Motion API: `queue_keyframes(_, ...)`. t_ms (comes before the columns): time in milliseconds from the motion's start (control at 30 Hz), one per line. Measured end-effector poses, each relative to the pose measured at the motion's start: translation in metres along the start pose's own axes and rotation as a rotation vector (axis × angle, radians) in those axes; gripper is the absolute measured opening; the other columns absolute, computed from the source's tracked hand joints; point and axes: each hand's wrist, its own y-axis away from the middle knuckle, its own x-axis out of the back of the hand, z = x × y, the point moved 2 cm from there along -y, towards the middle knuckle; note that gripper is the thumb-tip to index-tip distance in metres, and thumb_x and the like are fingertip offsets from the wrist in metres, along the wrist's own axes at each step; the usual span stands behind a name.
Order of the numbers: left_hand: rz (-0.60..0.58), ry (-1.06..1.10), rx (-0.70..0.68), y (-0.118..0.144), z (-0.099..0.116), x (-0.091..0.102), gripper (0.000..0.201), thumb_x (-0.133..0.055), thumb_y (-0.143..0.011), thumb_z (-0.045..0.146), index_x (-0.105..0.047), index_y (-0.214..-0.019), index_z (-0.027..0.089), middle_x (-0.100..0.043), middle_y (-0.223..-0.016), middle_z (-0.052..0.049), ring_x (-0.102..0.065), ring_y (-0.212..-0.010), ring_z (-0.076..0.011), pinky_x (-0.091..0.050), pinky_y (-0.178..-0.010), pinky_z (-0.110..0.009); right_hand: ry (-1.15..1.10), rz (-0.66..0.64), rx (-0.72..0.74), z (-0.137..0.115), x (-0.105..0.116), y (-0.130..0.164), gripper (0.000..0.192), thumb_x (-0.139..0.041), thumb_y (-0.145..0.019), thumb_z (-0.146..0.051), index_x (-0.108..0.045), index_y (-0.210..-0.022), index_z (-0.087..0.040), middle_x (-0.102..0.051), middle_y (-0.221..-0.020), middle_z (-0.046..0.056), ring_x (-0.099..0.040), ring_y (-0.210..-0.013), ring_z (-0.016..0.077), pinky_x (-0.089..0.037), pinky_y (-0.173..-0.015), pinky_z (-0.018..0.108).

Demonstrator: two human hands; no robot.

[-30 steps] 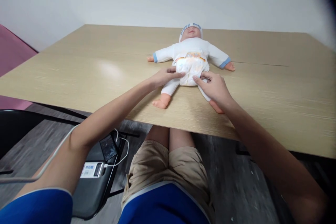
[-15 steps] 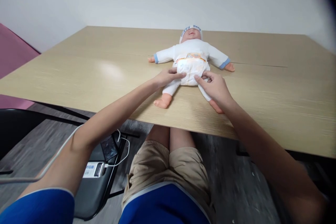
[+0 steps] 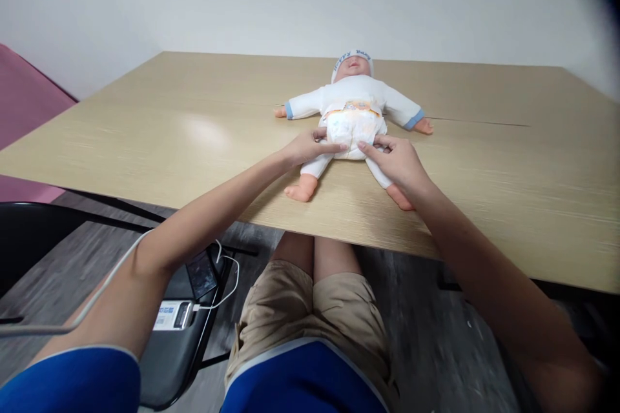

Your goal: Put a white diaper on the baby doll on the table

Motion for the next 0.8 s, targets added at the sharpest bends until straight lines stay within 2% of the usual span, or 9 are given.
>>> queue_keyframes(167, 0.021, -0.015, -0.035, -0.001, 0.000, -0.003, 0.062, -0.097, -0.084, 0.055, -0.084, -0.127, 0.012, -0.083, -0.136, -0.016, -0.074, -0.128, -0.0335, -0.055, -0.114, -0.043, -0.021, -0.021, -0.003, -0.002, 0.000, 0.000, 0.048, -0.078, -0.097, -0.054, -0.091, -0.124, -0.016, -0.086, -0.118, 0.008, -0.077, -0.104, 0.0253, -0.055, -0.095, 0.033)
queue_keyframes(300, 0.009, 0.028, -0.029, -0.001, -0.001, -0.002, 0.060, -0.097, -0.084, 0.057, -0.085, -0.121, 0.011, -0.084, -0.130, -0.015, -0.075, -0.120, -0.0312, -0.055, -0.108, -0.042, 0.016, -0.006, -0.012, -0.009, 0.004, 0.005, 0.043, -0.078, -0.098, -0.052, -0.091, -0.118, -0.016, -0.086, -0.111, 0.008, -0.075, -0.097, 0.0233, -0.053, -0.092, 0.032)
queue_keyframes(600, 0.007, 0.225, 0.008, 0.001, -0.008, -0.002, 0.055, -0.098, -0.087, 0.057, -0.086, -0.120, 0.014, -0.083, -0.137, -0.016, -0.075, -0.126, -0.0313, -0.055, -0.113, -0.043, 0.138, 0.018, 0.015, -0.012, 0.012, 0.006, 0.044, -0.079, -0.099, -0.059, -0.090, -0.108, -0.017, -0.083, -0.098, 0.008, -0.069, -0.087, 0.0220, -0.049, -0.084, 0.031)
queue_keyframes(800, 0.041, 0.032, -0.017, 0.002, -0.003, -0.001, 0.058, -0.097, -0.085, 0.056, -0.085, -0.123, 0.013, -0.084, -0.134, -0.015, -0.075, -0.128, -0.0332, -0.055, -0.113, -0.043, 0.235, 0.005, 0.074, -0.014, 0.005, 0.008, 0.040, -0.083, -0.096, -0.060, -0.087, -0.104, -0.020, -0.083, -0.101, 0.009, -0.069, -0.086, 0.0234, -0.047, -0.083, 0.034)
